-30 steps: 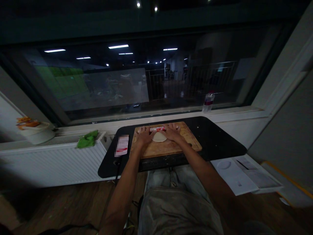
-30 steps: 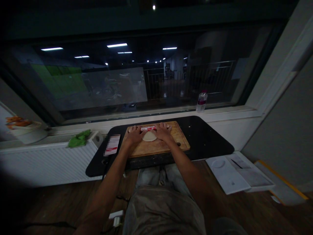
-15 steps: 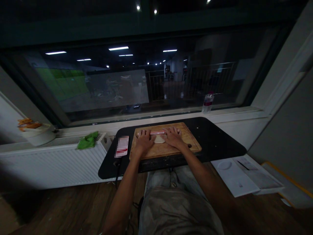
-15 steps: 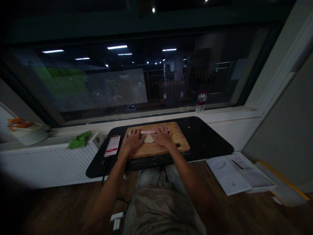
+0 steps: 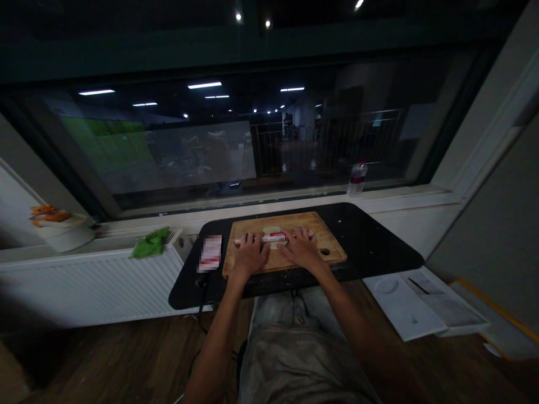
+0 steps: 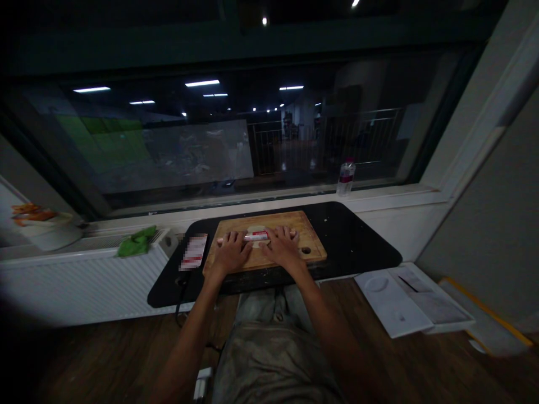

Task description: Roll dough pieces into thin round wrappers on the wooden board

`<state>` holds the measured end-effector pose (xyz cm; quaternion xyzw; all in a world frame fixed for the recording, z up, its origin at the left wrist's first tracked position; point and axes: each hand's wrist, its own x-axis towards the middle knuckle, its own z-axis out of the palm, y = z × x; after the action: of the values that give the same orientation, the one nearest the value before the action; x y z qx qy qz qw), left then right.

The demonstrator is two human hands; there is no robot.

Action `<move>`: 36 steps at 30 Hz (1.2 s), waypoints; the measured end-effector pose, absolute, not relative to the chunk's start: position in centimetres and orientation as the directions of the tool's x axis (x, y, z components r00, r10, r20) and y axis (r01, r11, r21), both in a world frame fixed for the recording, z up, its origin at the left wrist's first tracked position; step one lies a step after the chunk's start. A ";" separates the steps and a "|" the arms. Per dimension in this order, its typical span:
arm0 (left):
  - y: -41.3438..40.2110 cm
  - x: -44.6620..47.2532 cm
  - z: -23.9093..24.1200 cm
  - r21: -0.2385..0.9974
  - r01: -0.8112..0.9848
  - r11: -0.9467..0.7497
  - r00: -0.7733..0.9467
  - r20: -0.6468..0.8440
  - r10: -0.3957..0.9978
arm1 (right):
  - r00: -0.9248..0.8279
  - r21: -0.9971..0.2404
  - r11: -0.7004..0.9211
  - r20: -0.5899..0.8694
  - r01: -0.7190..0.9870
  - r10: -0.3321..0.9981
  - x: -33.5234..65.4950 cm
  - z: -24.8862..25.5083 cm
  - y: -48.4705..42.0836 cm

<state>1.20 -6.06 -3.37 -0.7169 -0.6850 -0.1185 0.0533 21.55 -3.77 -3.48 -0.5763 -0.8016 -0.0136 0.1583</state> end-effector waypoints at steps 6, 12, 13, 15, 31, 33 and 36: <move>-7.4 1.3 -3.3 0.097 0.992 -0.078 0.055 0.217 0.975 | -0.295 -0.140 0.349 0.308 0.926 0.905 21.6 -3.9 -5.9; -8.3 1.1 -3.8 0.139 0.984 -0.109 0.077 0.216 0.973 | -0.296 -0.146 0.346 0.281 0.927 0.913 21.7 -3.4 -7.5; -8.3 1.1 -3.9 0.143 0.984 -0.109 0.077 0.214 0.974 | -0.297 -0.146 0.345 0.276 0.927 0.914 21.7 -3.3 -7.5; -8.3 1.1 -4.1 0.150 0.983 -0.103 0.070 0.210 0.975 | -0.297 -0.144 0.342 0.264 0.929 0.918 21.7 -3.3 -7.4; -4.9 0.7 -3.9 0.192 0.979 -0.067 0.030 0.190 0.981 | -0.246 -0.202 0.298 0.248 0.933 0.937 20.7 -3.1 -3.7; -4.7 0.7 -3.8 0.199 0.978 -0.062 0.026 0.178 0.984 | -0.242 -0.211 0.294 0.241 0.932 0.940 20.6 -3.0 -3.4; -4.4 0.7 -3.6 0.207 0.977 -0.054 0.021 0.157 0.987 | -0.244 -0.227 0.291 0.214 0.929 0.946 20.6 -2.6 -2.9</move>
<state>0.72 -4.41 -3.61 -0.7143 -0.6875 -0.1293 -0.0204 20.60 -2.93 -2.63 -0.5948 -0.7882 0.0263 0.1557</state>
